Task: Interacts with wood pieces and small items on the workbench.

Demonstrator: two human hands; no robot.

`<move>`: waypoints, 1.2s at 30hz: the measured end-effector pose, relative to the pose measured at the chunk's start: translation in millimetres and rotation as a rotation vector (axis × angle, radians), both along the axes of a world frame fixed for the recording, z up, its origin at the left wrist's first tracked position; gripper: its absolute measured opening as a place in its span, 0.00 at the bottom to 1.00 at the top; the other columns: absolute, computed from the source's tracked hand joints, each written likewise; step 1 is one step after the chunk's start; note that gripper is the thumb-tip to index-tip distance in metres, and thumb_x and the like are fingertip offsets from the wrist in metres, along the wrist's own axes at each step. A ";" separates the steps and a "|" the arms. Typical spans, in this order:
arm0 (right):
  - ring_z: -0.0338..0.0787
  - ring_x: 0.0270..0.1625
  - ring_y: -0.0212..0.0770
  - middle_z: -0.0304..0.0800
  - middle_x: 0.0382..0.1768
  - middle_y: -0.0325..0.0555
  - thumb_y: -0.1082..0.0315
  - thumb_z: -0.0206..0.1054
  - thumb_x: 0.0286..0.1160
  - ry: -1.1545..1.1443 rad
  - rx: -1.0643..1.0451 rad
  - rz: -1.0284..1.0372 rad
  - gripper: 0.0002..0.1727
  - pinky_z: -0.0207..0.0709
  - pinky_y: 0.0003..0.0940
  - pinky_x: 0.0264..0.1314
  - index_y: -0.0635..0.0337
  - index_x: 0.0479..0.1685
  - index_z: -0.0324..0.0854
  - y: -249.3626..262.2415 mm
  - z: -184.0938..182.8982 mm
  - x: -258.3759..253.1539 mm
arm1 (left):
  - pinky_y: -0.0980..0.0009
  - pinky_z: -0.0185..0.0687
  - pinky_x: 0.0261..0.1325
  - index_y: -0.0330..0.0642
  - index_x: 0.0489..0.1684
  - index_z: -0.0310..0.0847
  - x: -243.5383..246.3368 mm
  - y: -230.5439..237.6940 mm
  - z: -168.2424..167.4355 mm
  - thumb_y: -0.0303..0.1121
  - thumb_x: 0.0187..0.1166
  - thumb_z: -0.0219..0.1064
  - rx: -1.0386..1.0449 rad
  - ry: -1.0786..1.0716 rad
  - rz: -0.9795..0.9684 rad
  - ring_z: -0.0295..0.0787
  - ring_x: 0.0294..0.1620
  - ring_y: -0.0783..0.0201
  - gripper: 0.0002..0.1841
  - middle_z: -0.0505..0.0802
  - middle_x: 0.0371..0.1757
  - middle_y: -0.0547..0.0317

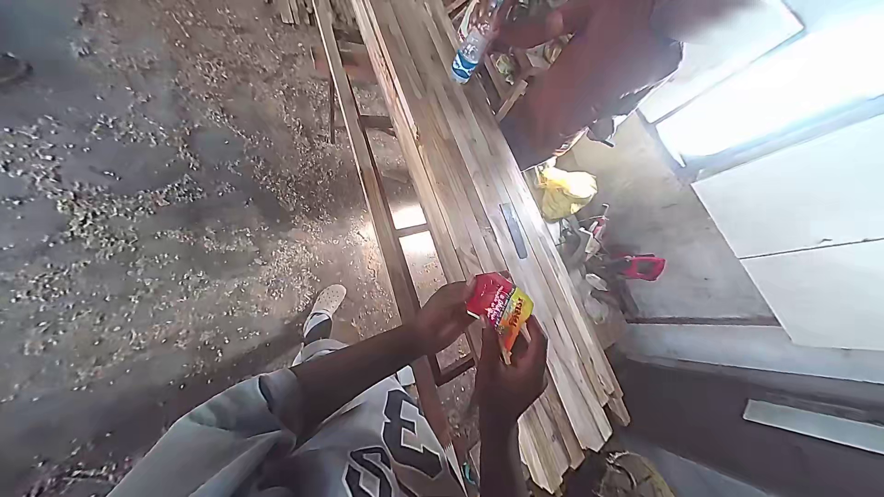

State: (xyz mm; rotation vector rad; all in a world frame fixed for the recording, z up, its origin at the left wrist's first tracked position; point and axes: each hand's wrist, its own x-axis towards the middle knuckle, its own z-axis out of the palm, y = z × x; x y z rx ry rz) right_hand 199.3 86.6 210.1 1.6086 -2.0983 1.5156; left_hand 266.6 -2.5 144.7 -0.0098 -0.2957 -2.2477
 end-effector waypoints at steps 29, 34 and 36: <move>0.96 0.34 0.30 0.94 0.40 0.44 0.71 0.78 0.59 -0.337 0.015 -0.047 0.30 0.95 0.27 0.38 0.73 0.62 0.75 -7.4 10.4 -14.8 | 0.59 0.78 0.76 0.39 0.74 0.74 -2.9 -2.0 7.6 0.49 0.94 0.35 -0.044 0.063 -0.090 0.86 0.69 0.60 0.29 0.90 0.65 0.51; 0.95 0.44 0.25 0.92 0.48 0.49 0.70 0.79 0.58 -0.203 -0.015 -0.024 0.30 0.92 0.21 0.48 0.78 0.60 0.78 -6.2 6.4 -11.3 | 0.61 0.85 0.68 0.42 0.58 0.84 -3.9 -1.7 11.9 0.37 0.93 0.50 0.030 0.027 -0.056 0.92 0.59 0.63 0.15 0.95 0.54 0.55; 0.94 0.43 0.23 0.93 0.47 0.47 0.70 0.80 0.58 -0.203 -0.025 -0.029 0.30 0.91 0.20 0.48 0.78 0.60 0.78 -7.9 7.6 -11.0 | 0.61 0.83 0.71 0.43 0.60 0.83 -4.2 -2.7 7.9 0.39 0.93 0.50 0.032 0.085 -0.059 0.90 0.62 0.62 0.17 0.94 0.56 0.55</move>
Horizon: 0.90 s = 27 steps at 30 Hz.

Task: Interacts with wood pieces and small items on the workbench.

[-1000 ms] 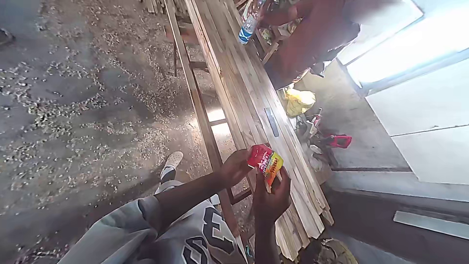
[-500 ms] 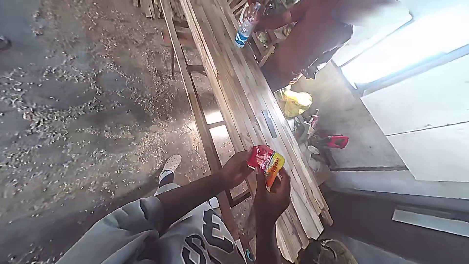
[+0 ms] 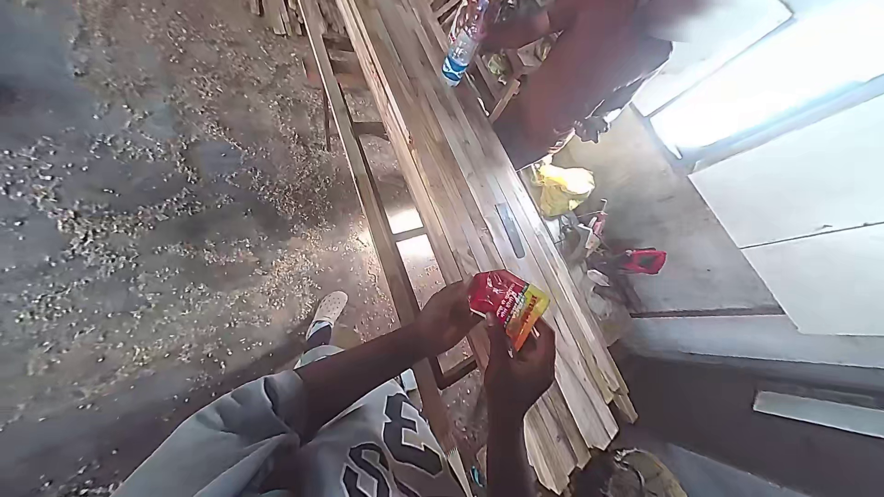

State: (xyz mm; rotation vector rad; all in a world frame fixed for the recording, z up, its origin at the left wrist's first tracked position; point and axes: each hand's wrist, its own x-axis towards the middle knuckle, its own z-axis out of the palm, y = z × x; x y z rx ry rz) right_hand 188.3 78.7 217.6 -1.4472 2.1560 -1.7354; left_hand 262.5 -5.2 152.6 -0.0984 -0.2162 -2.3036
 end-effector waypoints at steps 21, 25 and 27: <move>0.96 0.29 0.40 0.94 0.34 0.48 0.76 0.75 0.58 -0.365 0.121 0.007 0.30 0.95 0.34 0.32 0.73 0.65 0.74 4.6 16.7 -6.8 | 0.47 0.65 0.86 0.47 0.97 0.41 0.1 -17.7 -6.0 0.68 0.86 0.27 -0.172 0.051 0.032 0.65 0.89 0.47 0.45 0.66 0.92 0.44; 0.97 0.33 0.38 0.96 0.40 0.46 0.70 0.80 0.54 -0.296 0.270 0.042 0.34 0.96 0.34 0.36 0.70 0.66 0.76 29.4 3.4 -4.3 | 0.41 0.55 0.91 0.49 0.98 0.36 5.8 -23.3 -8.3 0.71 0.84 0.19 -0.121 0.040 0.106 0.52 0.95 0.44 0.47 0.59 0.95 0.45; 0.97 0.35 0.35 0.96 0.41 0.45 0.69 0.80 0.55 -0.264 0.276 0.059 0.34 0.96 0.31 0.38 0.71 0.66 0.75 33.4 -3.0 -1.3 | 0.41 0.52 0.92 0.48 0.98 0.34 7.2 -24.6 -7.0 0.71 0.83 0.15 -0.129 0.027 0.114 0.50 0.96 0.44 0.48 0.58 0.95 0.45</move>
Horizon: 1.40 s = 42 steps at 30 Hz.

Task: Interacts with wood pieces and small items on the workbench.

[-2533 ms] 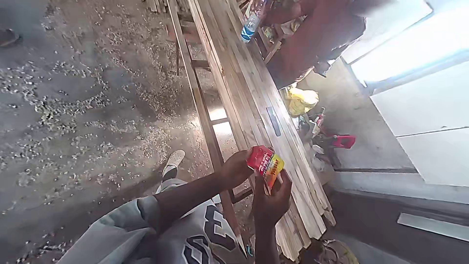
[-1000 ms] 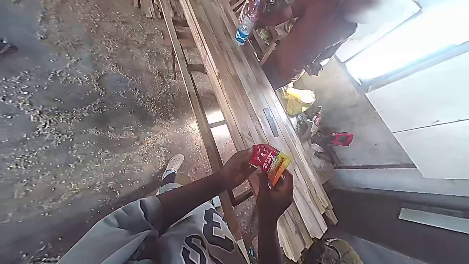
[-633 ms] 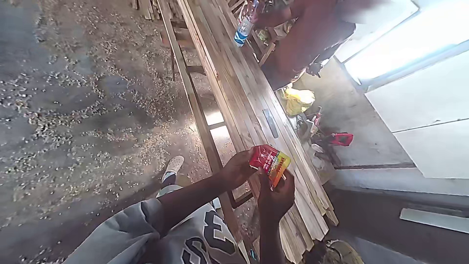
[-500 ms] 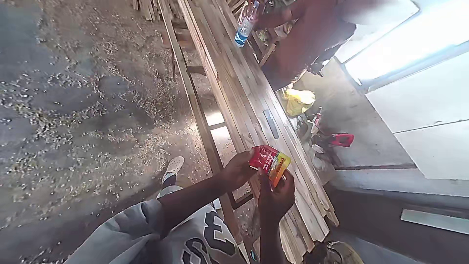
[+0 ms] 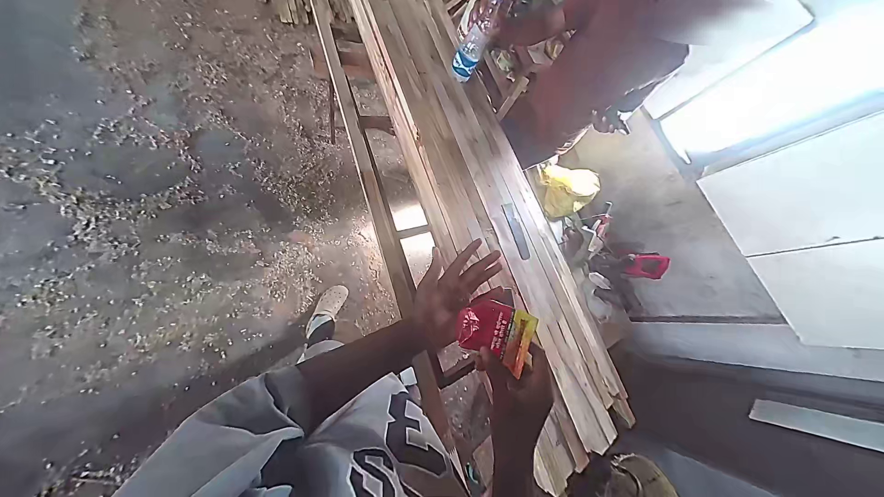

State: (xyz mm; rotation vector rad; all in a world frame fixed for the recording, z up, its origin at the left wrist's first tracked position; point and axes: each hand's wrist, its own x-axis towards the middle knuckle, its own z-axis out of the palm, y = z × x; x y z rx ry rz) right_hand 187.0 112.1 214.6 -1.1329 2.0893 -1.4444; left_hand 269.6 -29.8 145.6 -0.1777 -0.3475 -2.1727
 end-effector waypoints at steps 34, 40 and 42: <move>0.95 0.42 0.26 0.90 0.47 0.39 0.73 0.79 0.54 0.153 -0.398 -0.204 0.35 0.94 0.25 0.46 0.73 0.66 0.70 -11.3 14.5 18.0 | 0.46 0.63 0.88 0.53 0.98 0.37 16.5 11.5 9.7 0.72 0.84 0.21 0.035 0.049 -0.079 0.57 0.94 0.45 0.46 0.61 0.94 0.47; 0.92 0.54 0.23 0.86 0.59 0.56 0.67 0.80 0.61 0.353 -0.387 -0.042 0.35 0.88 0.20 0.58 0.81 0.65 0.71 -26.1 -15.5 20.1 | 0.48 0.65 0.86 0.55 0.99 0.34 11.8 15.1 12.7 0.73 0.81 0.16 0.036 0.081 -0.098 0.61 0.92 0.46 0.48 0.60 0.94 0.46; 0.91 0.52 0.21 0.86 0.58 0.52 0.66 0.81 0.60 0.339 -0.404 -0.097 0.37 0.87 0.18 0.56 0.80 0.67 0.70 -27.7 -7.5 23.3 | 0.47 0.64 0.87 0.55 0.99 0.34 12.6 13.8 14.6 0.73 0.81 0.17 0.049 0.084 -0.095 0.61 0.92 0.47 0.48 0.60 0.95 0.46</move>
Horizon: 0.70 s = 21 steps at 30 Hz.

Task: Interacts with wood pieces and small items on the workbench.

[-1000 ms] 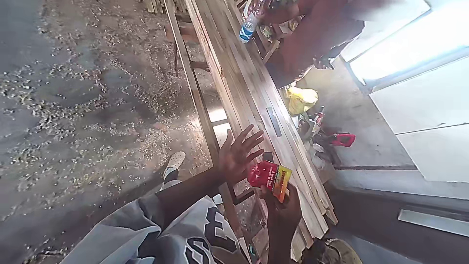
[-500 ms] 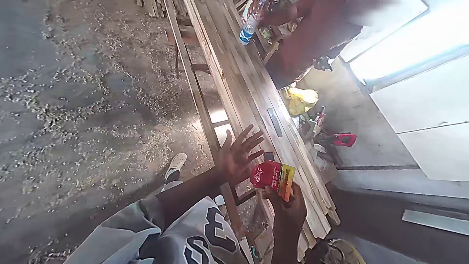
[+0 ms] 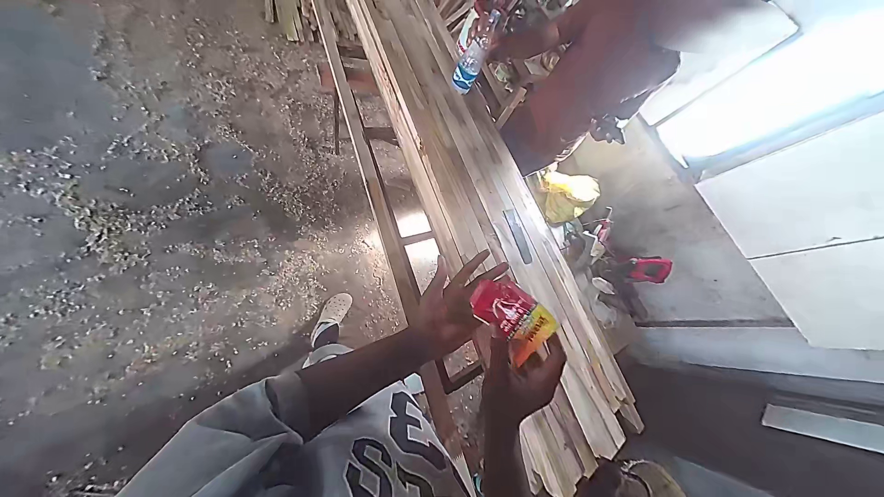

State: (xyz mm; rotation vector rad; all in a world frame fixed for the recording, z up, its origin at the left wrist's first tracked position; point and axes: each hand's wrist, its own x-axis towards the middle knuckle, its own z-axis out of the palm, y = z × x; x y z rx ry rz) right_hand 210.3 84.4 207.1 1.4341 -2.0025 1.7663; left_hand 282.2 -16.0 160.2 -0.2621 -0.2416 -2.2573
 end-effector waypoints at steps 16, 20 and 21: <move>0.96 0.40 0.38 0.89 0.52 0.49 0.75 0.76 0.58 -0.420 -0.095 0.014 0.43 0.97 0.38 0.41 0.70 0.79 0.61 -13.3 30.7 1.0 | 0.48 0.65 0.85 0.54 0.98 0.41 1.2 -3.5 2.4 0.70 0.84 0.22 0.049 0.002 -0.027 0.62 0.91 0.48 0.45 0.63 0.94 0.48; 0.93 0.36 0.26 0.93 0.39 0.36 0.70 0.52 0.90 -1.334 -0.330 0.282 0.12 0.88 0.19 0.40 0.52 0.60 0.79 3.0 -16.1 -47.3 | 0.46 0.61 0.90 0.43 0.95 0.49 13.6 -0.5 9.3 0.71 0.84 0.22 0.029 0.003 0.020 0.68 0.87 0.41 0.48 0.75 0.84 0.34; 0.92 0.30 0.26 0.93 0.36 0.38 0.65 0.46 0.92 -1.569 -0.347 0.294 0.15 0.85 0.16 0.31 0.55 0.55 0.81 12.1 -35.1 -55.7 | 0.52 0.70 0.85 0.42 0.92 0.59 18.1 -0.1 14.3 0.71 0.85 0.28 0.017 -0.016 0.024 0.81 0.78 0.43 0.48 0.85 0.74 0.34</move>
